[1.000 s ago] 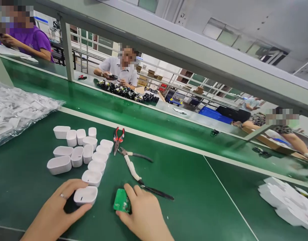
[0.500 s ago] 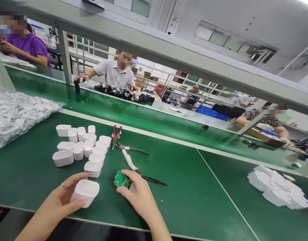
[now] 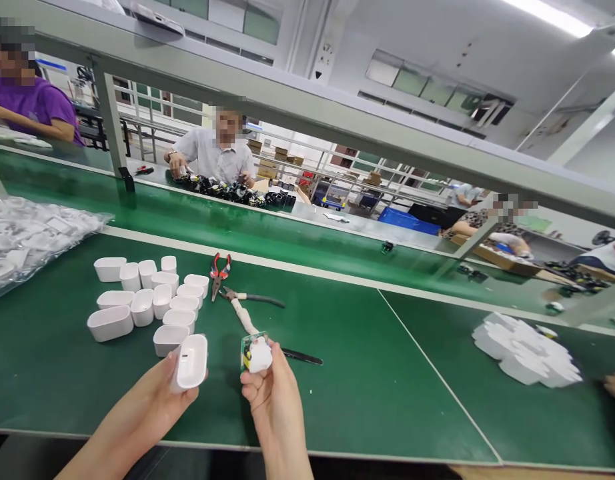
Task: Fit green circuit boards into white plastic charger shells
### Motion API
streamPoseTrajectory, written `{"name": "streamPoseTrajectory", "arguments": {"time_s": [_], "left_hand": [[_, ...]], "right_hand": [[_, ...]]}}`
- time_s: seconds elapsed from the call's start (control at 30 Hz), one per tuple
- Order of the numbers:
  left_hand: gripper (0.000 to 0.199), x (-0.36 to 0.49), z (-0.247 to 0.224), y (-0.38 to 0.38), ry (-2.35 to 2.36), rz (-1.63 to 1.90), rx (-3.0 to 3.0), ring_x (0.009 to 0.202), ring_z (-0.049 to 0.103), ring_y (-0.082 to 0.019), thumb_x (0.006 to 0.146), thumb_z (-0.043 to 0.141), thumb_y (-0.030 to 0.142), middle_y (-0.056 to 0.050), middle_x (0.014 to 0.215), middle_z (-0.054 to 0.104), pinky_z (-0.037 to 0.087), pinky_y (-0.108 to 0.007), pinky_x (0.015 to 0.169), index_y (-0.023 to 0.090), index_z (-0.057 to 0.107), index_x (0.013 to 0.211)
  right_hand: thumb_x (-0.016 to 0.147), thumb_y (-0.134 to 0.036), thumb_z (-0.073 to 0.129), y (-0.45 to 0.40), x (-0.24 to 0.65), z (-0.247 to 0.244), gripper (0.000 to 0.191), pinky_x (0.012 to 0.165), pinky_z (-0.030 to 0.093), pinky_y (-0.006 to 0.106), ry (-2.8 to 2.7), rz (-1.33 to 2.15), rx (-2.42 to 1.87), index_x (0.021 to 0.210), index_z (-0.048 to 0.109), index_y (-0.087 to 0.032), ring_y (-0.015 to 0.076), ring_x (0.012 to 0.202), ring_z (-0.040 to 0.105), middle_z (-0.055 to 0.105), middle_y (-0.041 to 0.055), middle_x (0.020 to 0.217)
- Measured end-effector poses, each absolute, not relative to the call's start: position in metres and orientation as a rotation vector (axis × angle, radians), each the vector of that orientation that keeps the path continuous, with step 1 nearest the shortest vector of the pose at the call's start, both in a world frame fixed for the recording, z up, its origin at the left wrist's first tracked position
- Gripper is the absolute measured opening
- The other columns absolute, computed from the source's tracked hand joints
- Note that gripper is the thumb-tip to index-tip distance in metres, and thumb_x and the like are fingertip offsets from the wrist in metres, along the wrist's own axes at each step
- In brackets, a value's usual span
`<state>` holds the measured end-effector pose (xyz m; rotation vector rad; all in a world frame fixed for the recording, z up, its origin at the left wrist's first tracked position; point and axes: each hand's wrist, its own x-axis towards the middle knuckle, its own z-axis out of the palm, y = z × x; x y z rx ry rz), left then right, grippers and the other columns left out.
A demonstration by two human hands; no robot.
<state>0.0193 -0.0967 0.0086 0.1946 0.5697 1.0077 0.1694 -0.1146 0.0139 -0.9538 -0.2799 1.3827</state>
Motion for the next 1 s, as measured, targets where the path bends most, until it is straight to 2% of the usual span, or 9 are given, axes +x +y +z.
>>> {"name": "streamPoseTrajectory", "arguments": {"time_s": [0.1,0.17,0.27,0.37,0.47,0.6,0.7,0.8,1.0], "left_hand": [[0.02,0.024,0.009,-0.096,0.619,0.962,0.148,0.063,0.054,-0.013,0.074,0.054,0.018,-0.004,0.072,0.057,0.045,-0.019,0.05,0.013,0.054,0.092],[0.019,0.026,0.008,-0.094,0.616,0.932,0.114,0.065,0.055,-0.013,0.078,0.048,0.018,-0.004,0.075,0.057,0.044,-0.019,0.049,0.014,0.052,0.096],[0.028,0.028,0.004,-0.093,0.541,0.911,0.078,0.065,0.055,-0.011,0.08,0.044,0.021,-0.003,0.082,0.057,0.043,-0.018,0.048,0.02,0.046,0.107],[0.033,0.03,0.001,-0.092,0.514,0.902,0.06,0.062,0.054,-0.009,0.081,0.042,0.021,-0.003,0.081,0.056,0.043,-0.017,0.051,0.02,0.042,0.114],[0.031,0.032,-0.003,-0.092,0.501,0.904,0.091,0.059,0.051,-0.008,0.08,0.045,0.023,-0.002,0.077,0.056,0.041,-0.016,0.05,0.019,0.045,0.111],[0.023,0.034,-0.007,-0.091,0.604,0.929,0.101,0.065,0.053,-0.009,0.08,0.045,0.023,-0.003,0.082,0.056,0.041,-0.018,0.057,0.018,0.051,0.101],[0.021,0.036,-0.01,-0.09,0.622,0.954,0.134,0.071,0.054,-0.011,0.079,0.047,0.023,-0.003,0.081,0.057,0.042,-0.022,0.065,0.016,0.051,0.098],[0.025,0.036,-0.011,-0.091,0.593,0.966,0.185,0.069,0.054,-0.013,0.073,0.055,0.025,-0.003,0.076,0.058,0.043,-0.024,0.065,0.016,0.052,0.097],[0.04,0.035,-0.009,-0.091,0.584,0.983,0.233,0.066,0.053,-0.012,0.06,0.068,0.031,-0.002,0.072,0.059,0.042,-0.022,0.062,0.016,0.053,0.094]], "right_hand": [[0.06,-0.04,0.064,-0.117,0.171,0.013,0.032,0.044,0.046,0.016,-0.282,1.38,-0.923,0.082,0.059,-0.017,0.0096,0.053,0.059,0.065,0.0055,0.073],[0.056,-0.033,0.069,-0.122,0.17,0.016,0.036,0.049,0.046,0.017,-0.334,1.36,-0.902,0.086,0.059,-0.017,0.0103,0.06,0.058,0.063,0.005,0.08],[0.055,-0.02,0.071,-0.13,0.166,0.02,0.041,0.048,0.042,0.018,-0.479,1.306,-0.929,0.093,0.057,-0.019,0.0093,0.056,0.053,0.06,-0.0002,0.066],[0.061,-0.026,0.067,-0.136,0.162,0.021,0.037,0.043,0.037,0.018,-0.569,1.251,-0.989,0.095,0.052,-0.022,0.0073,0.045,0.047,0.053,-0.0042,0.053],[0.061,-0.032,0.066,-0.14,0.161,0.018,0.033,0.046,0.039,0.019,-0.623,1.258,-0.983,0.09,0.052,-0.024,0.007,0.048,0.048,0.057,-0.0026,0.064],[0.058,-0.034,0.067,-0.147,0.158,0.015,0.035,0.055,0.044,0.022,-0.703,1.139,-1.035,0.09,0.056,-0.027,0.0111,0.062,0.054,0.061,0.0017,0.082],[0.057,-0.034,0.067,-0.153,0.153,0.017,0.033,0.066,0.045,0.024,-0.809,1.03,-1.161,0.088,0.06,-0.027,0.0138,0.071,0.055,0.062,0.0024,0.082],[0.061,-0.033,0.064,-0.156,0.152,0.012,0.03,0.066,0.046,0.023,-1.012,0.94,-1.274,0.091,0.061,-0.029,0.0145,0.069,0.056,0.062,0.0017,0.08],[0.069,-0.027,0.056,-0.152,0.161,-0.003,0.033,0.069,0.047,0.024,-1.409,0.723,-1.357,0.102,0.055,-0.029,0.0176,0.08,0.057,0.06,0.0026,0.097]]}}
